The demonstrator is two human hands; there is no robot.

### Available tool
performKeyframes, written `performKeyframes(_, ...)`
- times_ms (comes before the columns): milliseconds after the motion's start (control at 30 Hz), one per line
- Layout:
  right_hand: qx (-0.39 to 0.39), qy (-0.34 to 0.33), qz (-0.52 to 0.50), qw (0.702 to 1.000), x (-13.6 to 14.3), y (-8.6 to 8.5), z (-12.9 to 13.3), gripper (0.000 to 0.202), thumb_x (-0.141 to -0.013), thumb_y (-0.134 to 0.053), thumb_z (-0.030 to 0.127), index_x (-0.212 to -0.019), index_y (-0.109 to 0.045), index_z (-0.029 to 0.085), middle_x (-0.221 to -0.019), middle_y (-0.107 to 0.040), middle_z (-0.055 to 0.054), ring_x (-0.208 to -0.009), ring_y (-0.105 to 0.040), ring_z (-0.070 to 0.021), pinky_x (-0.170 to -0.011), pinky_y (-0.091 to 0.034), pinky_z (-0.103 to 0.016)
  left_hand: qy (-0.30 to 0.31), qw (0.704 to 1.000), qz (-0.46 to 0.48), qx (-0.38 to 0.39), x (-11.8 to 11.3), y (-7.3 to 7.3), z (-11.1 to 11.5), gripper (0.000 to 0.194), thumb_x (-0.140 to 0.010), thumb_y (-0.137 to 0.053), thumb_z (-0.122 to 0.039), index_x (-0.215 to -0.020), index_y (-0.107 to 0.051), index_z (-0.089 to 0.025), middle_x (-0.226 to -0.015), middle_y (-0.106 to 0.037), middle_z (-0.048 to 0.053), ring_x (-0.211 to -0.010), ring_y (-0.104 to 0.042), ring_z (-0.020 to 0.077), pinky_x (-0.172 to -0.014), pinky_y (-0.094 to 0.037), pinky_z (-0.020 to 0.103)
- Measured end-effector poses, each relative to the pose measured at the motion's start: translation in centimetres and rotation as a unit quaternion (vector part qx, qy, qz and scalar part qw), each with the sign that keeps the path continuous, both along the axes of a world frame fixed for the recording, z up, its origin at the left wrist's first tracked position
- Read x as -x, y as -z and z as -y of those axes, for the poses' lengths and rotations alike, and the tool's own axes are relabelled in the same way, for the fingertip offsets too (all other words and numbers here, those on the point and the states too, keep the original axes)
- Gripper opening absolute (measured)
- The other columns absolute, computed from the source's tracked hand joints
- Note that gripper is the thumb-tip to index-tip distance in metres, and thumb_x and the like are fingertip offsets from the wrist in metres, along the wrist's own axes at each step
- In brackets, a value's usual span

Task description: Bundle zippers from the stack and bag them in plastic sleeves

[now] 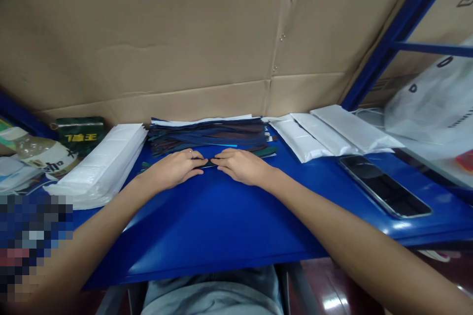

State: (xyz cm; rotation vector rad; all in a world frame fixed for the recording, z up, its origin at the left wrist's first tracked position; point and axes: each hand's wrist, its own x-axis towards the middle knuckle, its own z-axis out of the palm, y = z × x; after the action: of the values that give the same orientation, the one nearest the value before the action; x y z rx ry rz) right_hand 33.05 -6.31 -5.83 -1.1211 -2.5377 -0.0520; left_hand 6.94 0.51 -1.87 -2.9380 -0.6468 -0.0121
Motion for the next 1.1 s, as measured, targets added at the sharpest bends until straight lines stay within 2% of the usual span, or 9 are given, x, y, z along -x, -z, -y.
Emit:
performKeyframes(167,-0.02,0.016,0.018,0.999,0.6,0.3,-0.5,0.032,-0.109,-0.052,0.021,-0.129,-0.076,0.014,-0.125,-0.077,-0.014,-0.12,-0.071,-0.0293,-0.105,-0.057,-0.046,-0.01,0.996,-0.06,-0.07,-1.7,-0.2,0.7,0.025,-0.102,-0.055,-0.012,-0.117,-0.076,-0.013,-0.116,-0.074,0.017,-0.108,-0.073,0.028,-0.082,-0.055,0.034)
performKeyframes(267,-0.021,0.013,0.018,1.0,0.7,0.5,-0.4,0.032,-0.109,-0.051,0.02,-0.127,-0.076,0.015,-0.123,-0.078,-0.013,-0.117,-0.07,-0.0288,-0.103,-0.056,-0.045,0.003,0.997,-0.048,-0.065,-1.7,-0.1,0.6,0.024,-0.101,-0.056,-0.015,-0.112,-0.077,-0.012,-0.115,-0.075,0.017,-0.11,-0.073,0.0291,-0.085,-0.055,0.035)
performKeyframes(400,0.011,0.007,-0.04,0.999,1.0,-0.2,0.1,0.031,-0.108,-0.056,0.032,-0.13,-0.074,0.019,-0.126,-0.076,-0.013,-0.118,-0.069,-0.0282,-0.103,-0.054,-0.044,-0.009,0.999,0.049,0.002,-0.7,-0.1,0.1,0.02,-0.097,-0.059,-0.02,-0.1,-0.078,-0.016,-0.105,-0.078,0.012,-0.096,-0.074,0.0249,-0.082,-0.053,0.034)
performKeyframes(500,0.089,-0.003,-0.082,0.993,1.5,-2.0,0.5,0.028,-0.109,-0.055,0.035,-0.115,-0.078,0.02,-0.114,-0.079,-0.01,-0.105,-0.072,-0.0253,-0.093,-0.053,-0.037,0.014,0.986,0.116,0.121,0.2,-0.9,0.3,0.018,-0.095,-0.06,-0.021,-0.088,-0.076,-0.018,-0.084,-0.076,0.005,-0.075,-0.07,0.0177,-0.07,-0.047,0.028)
performKeyframes(600,0.238,-0.033,-0.134,0.962,1.6,-4.8,1.0,0.033,-0.108,-0.056,0.042,-0.1,-0.077,0.018,-0.09,-0.078,-0.005,-0.079,-0.07,-0.0181,-0.073,-0.048,-0.028,0.022,0.945,0.152,0.289,1.0,-2.6,1.1,0.024,-0.101,-0.054,-0.026,-0.088,-0.072,-0.018,-0.066,-0.07,0.0,-0.059,-0.063,0.0122,-0.06,-0.042,0.023)
performKeyframes(767,0.436,-0.083,-0.225,0.867,1.2,-9.3,2.1,0.04,-0.102,-0.063,0.053,-0.095,-0.069,0.015,-0.068,-0.066,0.001,-0.054,-0.055,-0.0101,-0.052,-0.038,-0.022,0.007,0.839,0.135,0.527,2.8,-6.4,2.5,0.042,-0.109,-0.048,-0.052,-0.096,-0.068,-0.016,-0.071,-0.072,0.004,-0.053,-0.063,0.0116,-0.051,-0.044,0.02)
performKeyframes(933,0.527,-0.12,-0.319,0.778,1.1,-10.0,3.0,0.038,-0.098,-0.071,0.051,-0.09,-0.06,0.015,-0.075,-0.061,0.002,-0.045,-0.044,-0.0045,-0.042,-0.03,-0.02,0.048,0.702,0.073,0.707,4.3,-7.5,2.5,0.049,-0.103,-0.055,-0.062,-0.111,-0.067,-0.015,-0.071,-0.073,0.007,-0.042,-0.056,0.0118,-0.042,-0.044,0.022)
performKeyframes(1000,0.522,-0.121,-0.333,0.776,1.3,-9.3,2.9,0.038,-0.1,-0.069,0.051,-0.09,-0.06,0.015,-0.075,-0.06,0.002,-0.046,-0.042,-0.004,-0.042,-0.028,-0.019,0.043,0.693,0.077,0.715,4.2,-7.0,2.3,0.051,-0.103,-0.054,-0.062,-0.116,-0.066,-0.015,-0.078,-0.075,0.01,-0.05,-0.062,0.0144,-0.049,-0.05,0.024)
performKeyframes(1100,0.505,-0.097,-0.336,0.789,1.5,-8.1,2.4,0.039,-0.101,-0.068,0.052,-0.094,-0.064,0.014,-0.075,-0.056,0.002,-0.051,-0.041,-0.0048,-0.044,-0.028,-0.019,0.017,0.719,0.107,0.687,3.2,-6.1,2.5,0.055,-0.104,-0.053,-0.064,-0.126,-0.062,-0.015,-0.08,-0.071,0.007,-0.053,-0.061,0.0135,-0.051,-0.049,0.024)
